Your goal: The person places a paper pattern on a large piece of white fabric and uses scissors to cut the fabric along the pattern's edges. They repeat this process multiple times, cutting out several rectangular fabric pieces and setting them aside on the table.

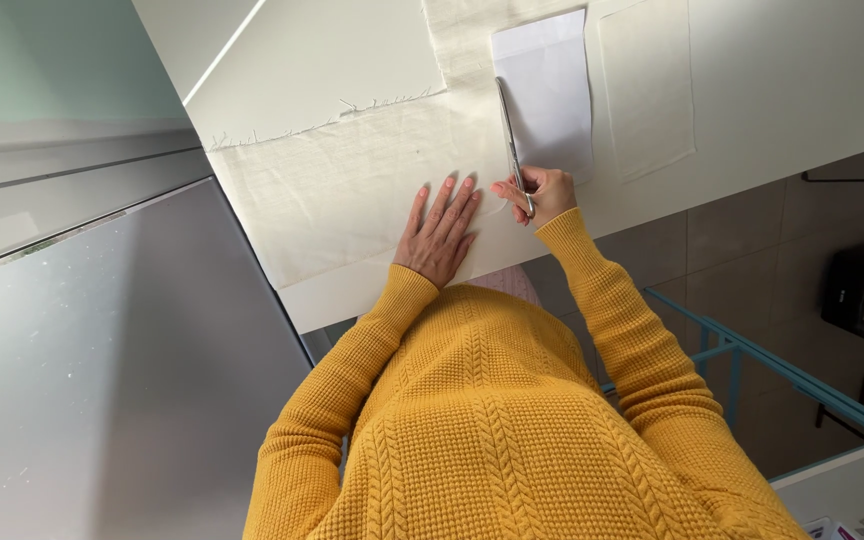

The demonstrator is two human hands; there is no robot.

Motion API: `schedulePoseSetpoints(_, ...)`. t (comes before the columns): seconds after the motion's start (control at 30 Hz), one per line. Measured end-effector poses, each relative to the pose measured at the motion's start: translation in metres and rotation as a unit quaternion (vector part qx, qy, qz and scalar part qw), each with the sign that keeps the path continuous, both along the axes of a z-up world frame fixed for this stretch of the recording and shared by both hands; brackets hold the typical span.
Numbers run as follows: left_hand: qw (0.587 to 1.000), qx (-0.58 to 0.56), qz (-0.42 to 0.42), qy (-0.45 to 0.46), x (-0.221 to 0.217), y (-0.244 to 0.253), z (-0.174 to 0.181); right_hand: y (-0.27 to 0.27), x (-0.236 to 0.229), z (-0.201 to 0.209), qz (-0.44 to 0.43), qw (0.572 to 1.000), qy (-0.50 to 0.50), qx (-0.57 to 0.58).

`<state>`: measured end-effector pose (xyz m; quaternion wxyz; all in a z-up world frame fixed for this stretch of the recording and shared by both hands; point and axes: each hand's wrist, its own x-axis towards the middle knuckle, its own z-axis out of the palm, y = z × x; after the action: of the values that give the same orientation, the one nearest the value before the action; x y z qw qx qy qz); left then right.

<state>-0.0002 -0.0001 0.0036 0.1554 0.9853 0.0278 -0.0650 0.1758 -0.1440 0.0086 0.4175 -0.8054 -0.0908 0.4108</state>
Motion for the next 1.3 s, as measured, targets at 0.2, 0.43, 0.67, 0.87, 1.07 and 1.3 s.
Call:
schedulePoseSetpoints(0.2,1.000,-0.014,0.000,0.008,0.000,0.000,-0.001,0.010,0.011,0.005,-0.003,1.000,0.019,0.013)
schedulePoseSetpoints(0.43,1.000,-0.021,0.002,0.002,0.001,0.001,0.001,0.022,0.020,0.002,-0.007,1.000,0.012,0.008)
schedulePoseSetpoints(0.67,0.999,-0.033,0.007,-0.009,0.000,0.002,0.002,0.023,0.026,0.002,0.008,1.000,-0.005,-0.005)
schedulePoseSetpoints(0.87,1.000,-0.027,0.003,-0.006,0.001,0.002,0.004,0.034,0.037,0.004,0.006,1.000,0.005,0.019)
schedulePoseSetpoints(1.07,0.999,-0.035,0.003,-0.014,-0.001,0.001,0.001,0.035,0.035,0.006,0.016,1.000,-0.026,-0.004)
schedulePoseSetpoints(1.3,0.999,-0.025,0.004,-0.024,-0.001,0.003,0.004,0.036,0.039,0.000,0.014,1.000,-0.022,0.012)
